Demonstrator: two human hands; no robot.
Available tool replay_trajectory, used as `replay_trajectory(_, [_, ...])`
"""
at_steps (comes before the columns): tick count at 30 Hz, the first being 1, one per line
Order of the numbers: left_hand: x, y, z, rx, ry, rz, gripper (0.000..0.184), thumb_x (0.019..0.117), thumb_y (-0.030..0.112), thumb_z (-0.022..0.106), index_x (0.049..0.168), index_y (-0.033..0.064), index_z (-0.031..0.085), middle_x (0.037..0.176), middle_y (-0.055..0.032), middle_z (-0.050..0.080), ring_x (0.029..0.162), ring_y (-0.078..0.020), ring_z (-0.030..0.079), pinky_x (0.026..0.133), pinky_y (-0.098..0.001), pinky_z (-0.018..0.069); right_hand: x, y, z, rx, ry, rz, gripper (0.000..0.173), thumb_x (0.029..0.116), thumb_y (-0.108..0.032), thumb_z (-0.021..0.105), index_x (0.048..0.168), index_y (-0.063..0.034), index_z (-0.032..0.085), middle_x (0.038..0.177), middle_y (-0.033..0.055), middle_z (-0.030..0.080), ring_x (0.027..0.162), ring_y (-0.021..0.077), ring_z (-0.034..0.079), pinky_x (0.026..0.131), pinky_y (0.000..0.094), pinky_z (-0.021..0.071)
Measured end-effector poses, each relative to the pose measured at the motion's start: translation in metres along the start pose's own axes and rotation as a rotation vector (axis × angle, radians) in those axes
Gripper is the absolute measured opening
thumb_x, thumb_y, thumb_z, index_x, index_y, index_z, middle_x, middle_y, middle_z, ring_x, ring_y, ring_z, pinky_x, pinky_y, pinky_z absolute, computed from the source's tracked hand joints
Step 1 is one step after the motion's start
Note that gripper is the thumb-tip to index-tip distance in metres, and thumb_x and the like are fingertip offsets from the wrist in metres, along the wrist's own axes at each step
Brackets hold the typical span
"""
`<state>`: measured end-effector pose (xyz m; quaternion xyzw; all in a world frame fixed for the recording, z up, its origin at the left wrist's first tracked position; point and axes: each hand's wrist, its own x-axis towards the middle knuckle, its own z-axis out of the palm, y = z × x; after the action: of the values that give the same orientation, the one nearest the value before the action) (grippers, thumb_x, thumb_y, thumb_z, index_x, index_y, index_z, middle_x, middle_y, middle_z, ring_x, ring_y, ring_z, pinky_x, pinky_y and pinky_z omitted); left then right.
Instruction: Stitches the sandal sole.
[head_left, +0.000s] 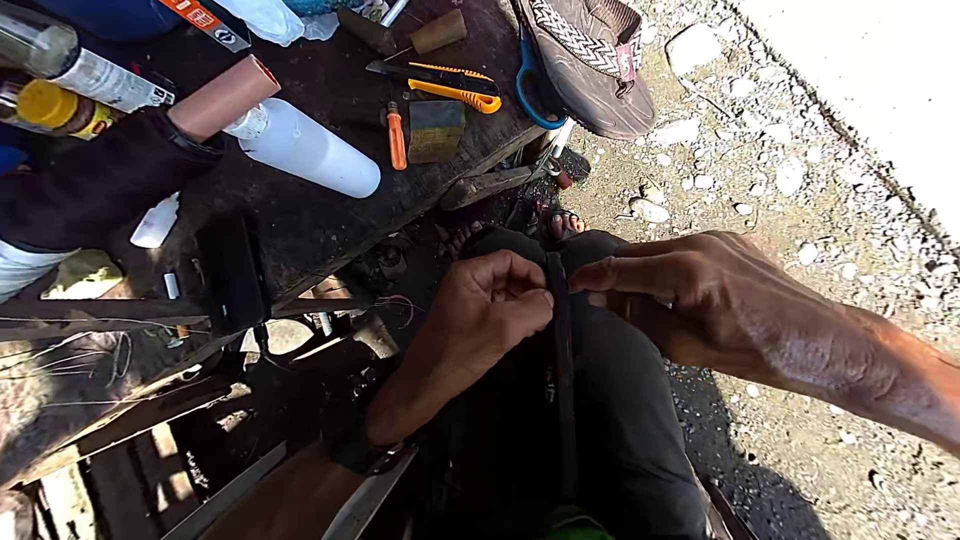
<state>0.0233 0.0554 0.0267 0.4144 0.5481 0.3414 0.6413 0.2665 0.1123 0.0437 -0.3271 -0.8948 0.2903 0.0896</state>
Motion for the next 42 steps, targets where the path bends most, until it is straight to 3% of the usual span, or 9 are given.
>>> replay_trajectory(14, [0.008,0.023,0.002,0.098,-0.026,-0.172,0.002,0.0869,0.003,0.068,0.087,0.0039,0.069,0.077,-0.0085,0.072,0.067,-0.0174,0.073,0.065,-0.0291,0.0635,-0.004,0.008,0.017,0.124,0.092,-0.003,0.029,0.1031,-0.033,0.050,0.110,-0.0260,0.078,0.086,-0.0123,0.070,0.069,-0.0007,0.061,0.055,0.0265,0.0471])
replay_trajectory(28, [0.005,0.012,-0.002,-0.093,-0.058,-0.125,0.005,0.0924,-0.004,0.066,0.094,-0.0008,0.071,0.084,-0.0098,0.072,0.073,-0.0179,0.073,0.072,-0.0304,0.0641,-0.004,0.022,0.036,0.319,0.162,-0.051,0.025,0.1043,-0.029,0.055,0.108,-0.0174,0.077,0.088,-0.0098,0.072,0.070,-0.0030,0.061,0.060,0.0219,0.0495])
replay_trajectory(35, [0.002,0.005,0.001,-0.147,-0.067,-0.109,0.005,0.0926,-0.004,0.068,0.097,-0.0025,0.070,0.087,-0.0112,0.072,0.076,-0.0187,0.073,0.074,-0.0308,0.0641,-0.002,0.014,0.036,0.249,0.201,-0.048,0.025,0.1038,-0.030,0.056,0.099,-0.0169,0.076,0.079,-0.0095,0.068,0.065,-0.0020,0.058,0.056,0.0224,0.0462])
replay_trajectory(37, [0.000,0.002,-0.003,-0.103,-0.091,-0.051,0.006,0.0942,0.000,0.069,0.100,-0.0012,0.070,0.089,-0.0098,0.073,0.079,-0.0182,0.073,0.076,-0.0306,0.0638,-0.006,0.015,0.035,0.197,0.195,-0.068,0.026,0.1057,-0.031,0.053,0.103,-0.0167,0.076,0.082,-0.0069,0.070,0.068,0.0013,0.061,0.057,0.0251,0.0476])
replay_trajectory(40, [0.000,-0.013,-0.010,0.157,0.021,0.239,0.013,0.0939,0.011,0.073,0.106,0.0066,0.071,0.093,-0.0030,0.072,0.072,-0.0123,0.069,0.064,-0.0255,0.0601,-0.009,0.012,0.030,0.051,0.184,-0.070,0.029,0.1083,-0.034,0.048,0.108,-0.0195,0.073,0.084,-0.0048,0.069,0.073,0.0082,0.065,0.057,0.0305,0.0484])
replay_trajectory(42, [0.005,-0.023,-0.012,0.345,0.011,0.353,0.030,0.0968,0.017,0.069,0.126,0.0113,0.064,0.113,-0.0019,0.067,0.075,-0.0091,0.066,0.062,-0.0230,0.0587,-0.008,0.010,0.032,-0.001,0.201,-0.079,0.030,0.1082,-0.034,0.047,0.106,-0.0194,0.073,0.080,-0.0037,0.065,0.071,0.0106,0.064,0.055,0.0315,0.0469])
